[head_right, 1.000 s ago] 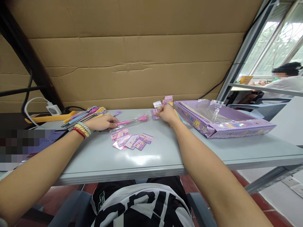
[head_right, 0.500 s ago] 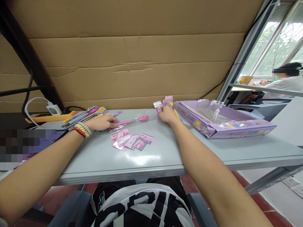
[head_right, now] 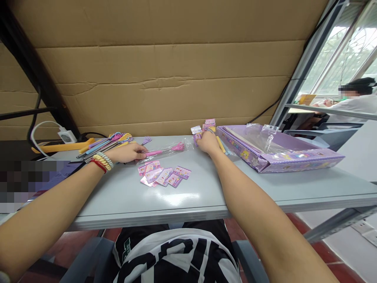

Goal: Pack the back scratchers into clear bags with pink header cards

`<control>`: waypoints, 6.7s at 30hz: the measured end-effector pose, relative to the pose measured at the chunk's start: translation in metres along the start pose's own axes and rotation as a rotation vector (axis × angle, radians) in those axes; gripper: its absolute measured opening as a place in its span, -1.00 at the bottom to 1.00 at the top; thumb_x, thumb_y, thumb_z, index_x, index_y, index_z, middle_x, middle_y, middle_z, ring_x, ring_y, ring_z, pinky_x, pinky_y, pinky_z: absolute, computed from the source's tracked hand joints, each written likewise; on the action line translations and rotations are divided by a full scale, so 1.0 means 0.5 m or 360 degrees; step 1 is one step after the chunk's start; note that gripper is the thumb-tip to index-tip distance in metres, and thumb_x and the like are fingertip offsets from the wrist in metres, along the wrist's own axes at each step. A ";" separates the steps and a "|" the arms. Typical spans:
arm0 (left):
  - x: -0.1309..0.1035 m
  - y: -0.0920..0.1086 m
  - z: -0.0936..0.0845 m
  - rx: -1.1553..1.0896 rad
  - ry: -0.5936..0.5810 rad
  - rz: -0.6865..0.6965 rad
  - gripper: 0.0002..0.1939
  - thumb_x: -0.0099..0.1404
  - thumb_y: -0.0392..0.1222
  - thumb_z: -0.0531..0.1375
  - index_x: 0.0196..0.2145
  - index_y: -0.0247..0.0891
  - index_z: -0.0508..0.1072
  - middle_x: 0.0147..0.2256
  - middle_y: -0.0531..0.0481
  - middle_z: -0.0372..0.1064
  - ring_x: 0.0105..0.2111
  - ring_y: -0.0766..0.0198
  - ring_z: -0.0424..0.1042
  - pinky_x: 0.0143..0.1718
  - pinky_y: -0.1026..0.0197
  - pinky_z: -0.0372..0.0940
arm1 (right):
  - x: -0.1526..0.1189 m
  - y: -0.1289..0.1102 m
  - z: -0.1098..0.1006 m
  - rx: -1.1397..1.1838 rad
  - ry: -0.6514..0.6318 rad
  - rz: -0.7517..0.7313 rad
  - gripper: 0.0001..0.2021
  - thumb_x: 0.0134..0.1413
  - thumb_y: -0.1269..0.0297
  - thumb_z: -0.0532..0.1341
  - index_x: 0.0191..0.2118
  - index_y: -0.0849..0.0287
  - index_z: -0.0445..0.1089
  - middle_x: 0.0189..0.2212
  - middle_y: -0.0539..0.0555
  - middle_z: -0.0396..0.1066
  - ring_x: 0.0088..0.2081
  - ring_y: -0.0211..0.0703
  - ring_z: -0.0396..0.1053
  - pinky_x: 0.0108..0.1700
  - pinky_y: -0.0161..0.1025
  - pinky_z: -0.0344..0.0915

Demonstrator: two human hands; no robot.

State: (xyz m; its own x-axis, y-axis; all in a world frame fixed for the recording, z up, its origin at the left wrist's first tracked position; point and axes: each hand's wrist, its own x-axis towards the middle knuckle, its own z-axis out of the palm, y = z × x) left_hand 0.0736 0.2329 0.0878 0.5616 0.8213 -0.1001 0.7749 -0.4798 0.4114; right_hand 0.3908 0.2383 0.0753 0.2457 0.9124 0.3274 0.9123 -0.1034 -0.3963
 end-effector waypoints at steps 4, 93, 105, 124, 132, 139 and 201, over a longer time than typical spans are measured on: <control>0.000 0.001 0.000 0.0019 0.0011 0.0026 -0.59 0.15 0.11 0.08 -0.26 -0.27 0.48 -0.46 -0.04 0.38 -0.47 0.26 0.31 -0.49 0.26 0.12 | -0.004 -0.004 -0.001 0.0037 -0.0046 0.0032 -0.86 -0.03 0.25 0.23 -0.39 0.23 0.38 -0.44 0.18 0.43 -0.41 -0.13 0.35 -0.39 -0.30 0.18; -0.001 0.003 -0.001 0.0131 -0.0021 0.0012 -0.55 0.21 0.07 0.03 -0.13 -0.29 0.45 -0.37 -0.05 0.42 -0.42 0.25 0.33 -0.40 0.25 0.15 | 0.000 0.009 0.007 0.0326 -0.0021 -0.0201 -0.93 -0.12 0.41 0.18 -0.47 0.22 0.42 -0.50 0.02 0.43 -0.42 -0.24 0.32 -0.40 -0.36 0.13; 0.002 -0.003 0.003 0.0081 -0.0001 0.0000 -0.56 0.18 0.07 0.05 -0.14 -0.26 0.46 -0.38 -0.06 0.44 -0.41 0.23 0.34 -0.41 0.24 0.16 | -0.010 -0.005 -0.003 0.0219 0.0002 -0.0225 -0.97 -0.15 0.43 0.21 -0.51 0.21 0.39 -0.49 0.05 0.44 -0.41 -0.23 0.32 -0.36 -0.35 0.16; -0.002 0.005 0.002 0.0097 -0.0003 -0.0006 -0.58 0.16 0.06 0.05 -0.17 -0.27 0.46 -0.42 -0.04 0.43 -0.42 0.24 0.33 -0.43 0.24 0.14 | -0.007 0.001 0.014 0.0672 -0.0189 -0.0103 -0.71 -0.07 0.37 0.23 -0.15 0.20 0.30 -0.51 -0.02 0.38 -0.50 -0.26 0.25 -0.44 -0.35 0.12; 0.001 0.002 0.003 0.0095 0.0021 0.0023 -0.64 0.18 0.04 0.05 -0.24 -0.25 0.45 -0.41 -0.02 0.41 -0.43 0.25 0.32 -0.40 0.23 0.13 | -0.011 -0.004 0.010 0.0527 -0.0211 -0.0197 -0.88 -0.02 0.36 0.17 -0.51 0.17 0.22 -0.66 -0.10 0.14 -0.59 -0.35 0.06 -0.49 -0.36 0.01; -0.006 0.023 0.004 0.0034 0.0142 0.0016 -0.69 0.17 0.03 0.08 -0.34 -0.26 0.43 -0.46 0.01 0.39 -0.43 0.25 0.32 -0.39 0.23 0.14 | 0.000 -0.005 0.010 0.0738 -0.0100 -0.0113 -0.93 0.12 0.31 0.09 -0.35 0.17 0.26 -0.59 -0.01 0.29 -0.59 -0.29 0.16 -0.49 -0.33 0.08; -0.022 0.146 0.073 -0.1407 0.0195 -0.0065 -0.77 0.12 -0.18 0.24 -0.61 -0.31 0.36 -0.69 0.02 0.33 -0.64 0.33 0.38 -0.63 0.34 0.24 | -0.144 -0.158 0.013 0.0368 -0.0400 -0.0940 -0.51 -0.24 -0.13 0.28 -0.67 0.15 0.08 -0.75 -0.09 0.05 -0.63 -0.37 -0.03 -0.54 -0.30 -0.18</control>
State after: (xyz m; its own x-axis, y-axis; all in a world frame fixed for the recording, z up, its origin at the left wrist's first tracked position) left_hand 0.1347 0.1774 0.0859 0.4647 0.8839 -0.0532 0.2584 -0.0779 0.9629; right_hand 0.2990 0.1832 0.0775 -0.3812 0.8570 0.3469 0.7695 0.5020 -0.3947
